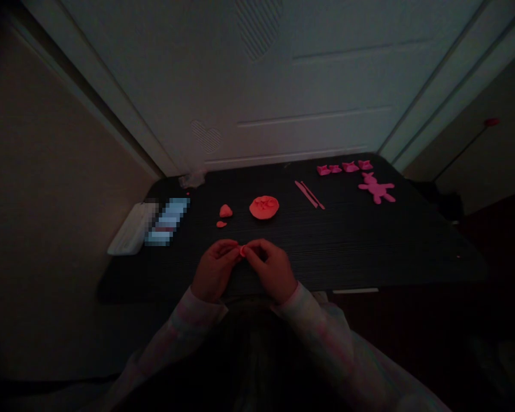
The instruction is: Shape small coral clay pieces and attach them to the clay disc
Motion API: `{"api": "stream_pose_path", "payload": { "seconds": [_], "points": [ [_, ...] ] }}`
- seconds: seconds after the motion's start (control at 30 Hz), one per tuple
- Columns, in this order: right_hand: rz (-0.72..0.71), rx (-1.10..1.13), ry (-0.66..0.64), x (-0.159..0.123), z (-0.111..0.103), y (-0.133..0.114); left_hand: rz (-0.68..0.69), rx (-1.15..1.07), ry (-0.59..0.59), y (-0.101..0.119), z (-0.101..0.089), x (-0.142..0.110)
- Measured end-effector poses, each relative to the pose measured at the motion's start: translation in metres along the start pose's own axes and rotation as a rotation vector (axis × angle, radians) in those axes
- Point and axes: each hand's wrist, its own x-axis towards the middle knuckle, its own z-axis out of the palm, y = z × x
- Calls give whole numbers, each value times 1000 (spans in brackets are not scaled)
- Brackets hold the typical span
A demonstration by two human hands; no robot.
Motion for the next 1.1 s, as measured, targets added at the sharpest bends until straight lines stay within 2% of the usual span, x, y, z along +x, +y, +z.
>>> {"api": "stream_pose_path", "payload": {
  "seconds": [0.2,0.3,0.47,0.73,0.97,1.1],
  "points": [
    [-22,-12,20,-2,-1,-2,33,-24,6,-1,-1,2],
    [-106,-58,77,-4,1,-3,63,-59,52,-1,1,3],
    [-223,-190,50,-5,3,-4,101,4,45,-5,-1,3],
    [-210,-138,39,-3,0,-3,154,96,35,-10,-5,3],
    [-164,-37,16,-2,-4,-4,161,148,32,-9,-4,2],
    [-107,-59,36,-2,-3,-3,192,218,21,-7,-4,1]
  ]
}}
